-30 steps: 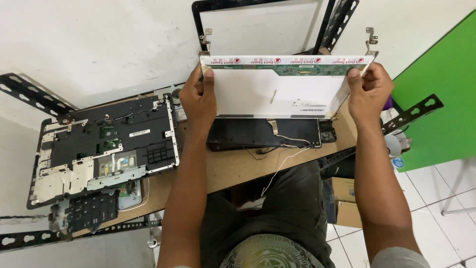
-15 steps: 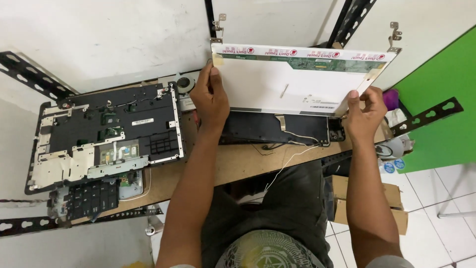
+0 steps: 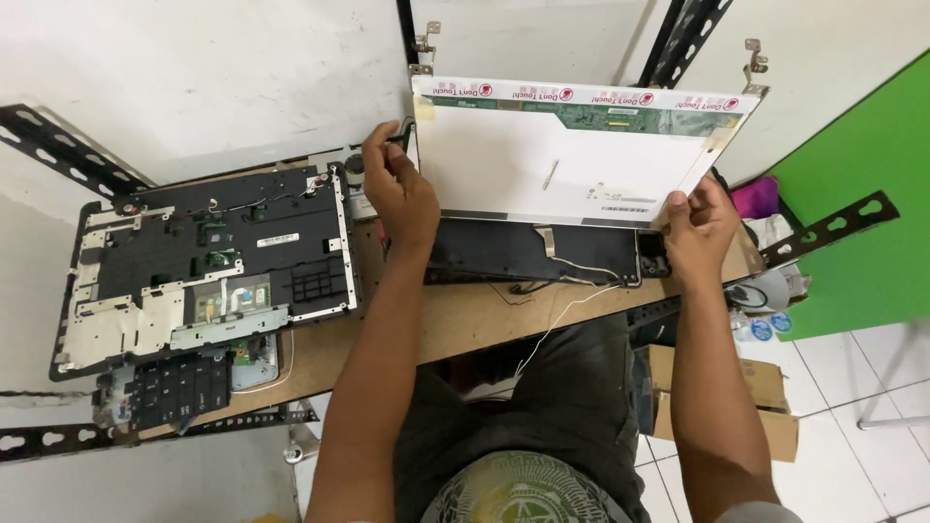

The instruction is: Disassembling a laptop screen assembly to clean the back of the LCD panel using a screwdriver and a cloth.

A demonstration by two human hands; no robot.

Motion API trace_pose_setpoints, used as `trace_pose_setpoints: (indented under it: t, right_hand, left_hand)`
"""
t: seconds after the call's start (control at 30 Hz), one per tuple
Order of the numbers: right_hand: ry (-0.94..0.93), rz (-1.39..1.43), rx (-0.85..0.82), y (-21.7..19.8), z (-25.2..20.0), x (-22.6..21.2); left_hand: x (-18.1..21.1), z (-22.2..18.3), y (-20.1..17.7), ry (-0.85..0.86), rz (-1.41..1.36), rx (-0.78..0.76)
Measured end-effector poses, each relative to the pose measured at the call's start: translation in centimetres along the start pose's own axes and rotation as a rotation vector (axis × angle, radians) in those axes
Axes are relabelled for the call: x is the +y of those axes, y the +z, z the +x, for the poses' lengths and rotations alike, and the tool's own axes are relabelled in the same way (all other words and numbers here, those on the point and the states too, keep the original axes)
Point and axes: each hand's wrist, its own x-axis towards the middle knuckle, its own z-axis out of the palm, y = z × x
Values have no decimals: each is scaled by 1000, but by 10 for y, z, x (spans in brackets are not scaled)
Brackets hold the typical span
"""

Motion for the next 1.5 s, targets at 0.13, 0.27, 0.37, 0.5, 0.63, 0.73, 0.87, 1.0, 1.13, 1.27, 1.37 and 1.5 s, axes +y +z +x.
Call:
trace_pose_setpoints:
  t: [0.13, 0.27, 0.37, 0.5, 0.63, 0.73, 0.87, 1.0, 1.13, 1.27, 1.37, 1.5]
  right_hand:
    - [11, 23, 19, 1, -2, 0]
    - [-13, 9, 5, 2, -1, -6]
    - [-6, -10, 1, 3, -2, -14]
    - [14, -22, -7, 7, -1, -22]
    - [0, -46, -11, 9, 3, -28]
    - [-13, -50, -15, 10, 10, -31]
    - [-36, -16, -27, 10, 24, -28]
    - [-156, -50, -49, 8, 35, -27]
    - [-174, -17, -25, 19, 29, -39]
    - [300, 509, 82, 20, 22, -7]
    - [418, 666, 87, 25, 23, -4]
    - [470, 766, 82, 42, 27, -51]
  left_hand:
    - [21, 5, -3, -49, 0, 23]
    - [23, 6, -1, -67, 67, 7]
    - [37, 4, 0, -140, -79, -71]
    - [9, -3, 10, -212, -315, -198]
    - [-36, -10, 13, -226, -401, -231]
    - [-15, -7, 10, -139, -264, -219]
    - [2, -1, 2, -210, -153, -160]
    - [8, 1, -4, -302, -136, -114]
    - [3, -1, 1, -356, -185, -71]
    - [-24, -4, 3, -529, -370, -37]
    - [-51, -6, 7, -600, -460, -25]
    - [37, 4, 2, -659, -631, -23]
